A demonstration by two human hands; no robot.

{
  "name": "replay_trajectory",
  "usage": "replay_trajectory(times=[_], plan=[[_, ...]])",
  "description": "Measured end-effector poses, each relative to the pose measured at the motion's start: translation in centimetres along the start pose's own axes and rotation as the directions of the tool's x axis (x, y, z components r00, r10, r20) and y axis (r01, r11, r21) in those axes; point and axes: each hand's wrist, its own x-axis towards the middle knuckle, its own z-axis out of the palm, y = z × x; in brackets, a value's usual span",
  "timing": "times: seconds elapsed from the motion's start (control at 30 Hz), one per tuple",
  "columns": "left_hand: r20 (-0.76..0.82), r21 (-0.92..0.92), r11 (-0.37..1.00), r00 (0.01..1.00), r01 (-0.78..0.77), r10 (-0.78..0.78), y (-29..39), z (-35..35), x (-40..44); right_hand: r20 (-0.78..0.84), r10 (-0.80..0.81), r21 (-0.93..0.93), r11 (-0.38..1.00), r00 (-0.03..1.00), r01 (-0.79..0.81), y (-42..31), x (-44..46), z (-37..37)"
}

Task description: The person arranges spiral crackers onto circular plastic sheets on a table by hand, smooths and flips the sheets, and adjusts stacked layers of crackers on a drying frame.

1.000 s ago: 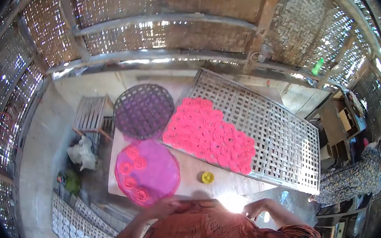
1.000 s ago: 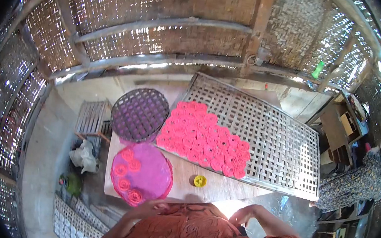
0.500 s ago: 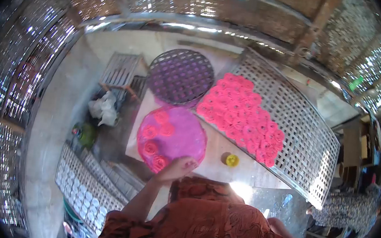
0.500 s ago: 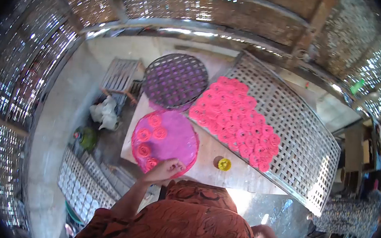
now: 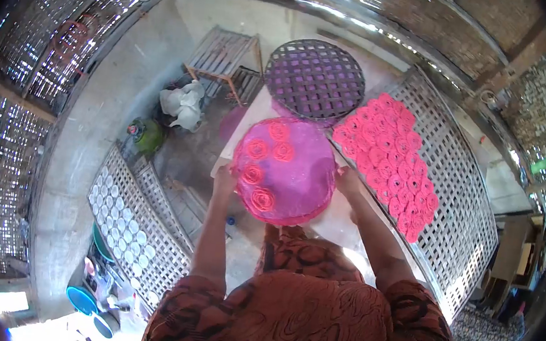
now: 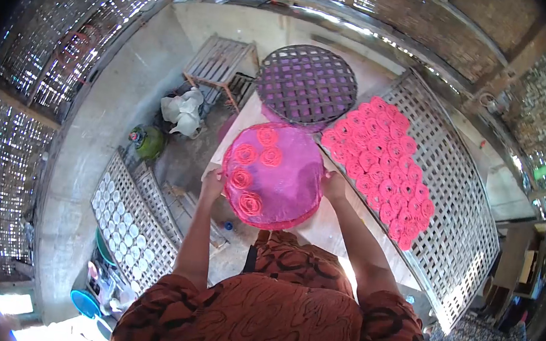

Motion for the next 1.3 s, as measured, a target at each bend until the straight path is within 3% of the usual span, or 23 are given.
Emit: replay_trajectory(times=[0.03, 0.13, 0.2, 0.27, 0.4, 0.43, 0.5, 0.57, 0.6, 0.67, 0.73, 0.87, 0.93, 1.0, 1.1, 1.13, 1.2, 1.27, 1.3], plan=[[-0.012, -0.002, 1.0, 1.0, 0.008, -0.008, -0.5, 0.4, 0.1, 0.102, 0.101, -0.097, 0.991, 0.99, -0.091, -0.7, 0.5, 0.0], [0.009, -0.001, 1.0, 1.0, 0.021, -0.021, -1.0, 1.3, -0.1, 0.254, 0.111, -0.193, 0.979, 0.961, -0.062, -1.7, 0.2, -0.2], [-0.051, 0.015, 0.995, 0.993, 0.103, -0.102, -0.8, 1.8, -0.2, 0.154, 0.017, -0.175, 0.985, 0.988, 0.011, -0.8, 0.1, 1.2], [-0.115, 0.021, 0.998, 0.992, 0.053, -0.05, -0.7, 2.3, -0.1, 0.044, -0.078, -0.166, 0.982, 0.996, 0.084, 0.2, -0.2, 1.5], [-0.238, 0.104, 0.994, 0.969, -0.04, 0.064, 1.4, 1.4, 0.3, 0.0, 0.051, -0.115, 0.992, 0.999, -0.051, 0.4, -0.4, 1.8], [-0.343, 0.124, 0.989, 0.932, -0.079, 0.117, 1.9, 1.7, 0.4, -0.01, 0.064, -0.081, 0.995, 0.998, -0.065, 0.4, -0.3, 1.9], [-0.28, 0.029, 0.982, 0.942, -0.186, 0.187, 3.4, 0.9, 0.5, -0.042, 0.089, -0.044, 0.995, 0.995, -0.09, -0.2, -0.2, 1.7], [-0.232, -0.109, 0.956, 0.942, -0.274, 0.243, 4.9, 0.4, 0.6, -0.008, -0.103, 0.06, 0.993, 0.995, 0.104, -0.9, -0.3, 1.2], [-0.225, -0.113, 0.952, 0.941, -0.284, 0.253, 5.3, 0.3, 0.4, -0.019, -0.095, 0.058, 0.994, 0.995, 0.096, -1.7, -0.5, 0.5], [-0.096, -0.393, 0.919, 0.995, -0.043, 0.006, 6.3, -0.1, 0.1, 0.105, -0.083, 0.303, 0.952, 0.991, 0.047, -4.6, -0.9, -1.8], [-0.124, -0.382, 0.92, 0.991, -0.086, 0.041, 9.2, -1.3, -0.5, 0.087, -0.143, 0.341, 0.934, 0.986, 0.105, -6.8, -1.1, -3.9], [-0.028, -0.472, 0.879, 0.997, -0.074, 0.069, 18.9, -5.8, -1.3, 0.036, -0.268, 0.442, 0.868, 0.963, 0.225, -7.7, -0.5, -10.7], [0.028, -0.489, 0.872, 0.998, -0.032, 0.052, 21.4, -4.7, -0.5, 0.05, -0.201, 0.451, 0.879, 0.978, 0.158, -6.1, -0.3, -15.2], [0.037, -0.528, 0.836, 0.98, -0.148, 0.197, 23.2, -2.4, 0.7, 0.061, -0.001, 0.527, 0.85, 0.998, -0.032, -3.4, -0.2, -19.0], [0.074, -0.558, 0.806, 0.955, -0.2, 0.289, 25.9, 3.9, 2.3, -0.041, 0.074, 0.452, 0.891, 0.996, -0.047, 2.3, -0.5, -23.1], [0.084, -0.556, 0.792, 0.931, -0.252, 0.355, 26.2, 6.5, 3.1, -0.082, 0.136, 0.499, 0.863, 0.987, -0.077, 4.3, -0.9, -23.6], [0.138, -0.543, 0.811, 0.93, -0.217, 0.341, 25.8, 12.5, 4.7, -0.134, 0.208, 0.539, 0.836, 0.969, -0.105, 8.4, -1.4, -24.1], [0.195, -0.52, 0.835, 0.927, -0.179, 0.32, 25.7, 16.8, 5.6, -0.138, 0.299, 0.508, 0.84, 0.944, -0.192, 13.0, -2.0, -23.3], [0.188, -0.422, 0.868, 0.911, -0.263, 0.367, 26.0, 18.1, 6.1, -0.157, 0.323, 0.407, 0.882, 0.933, -0.237, 14.4, -1.8, -22.9]])
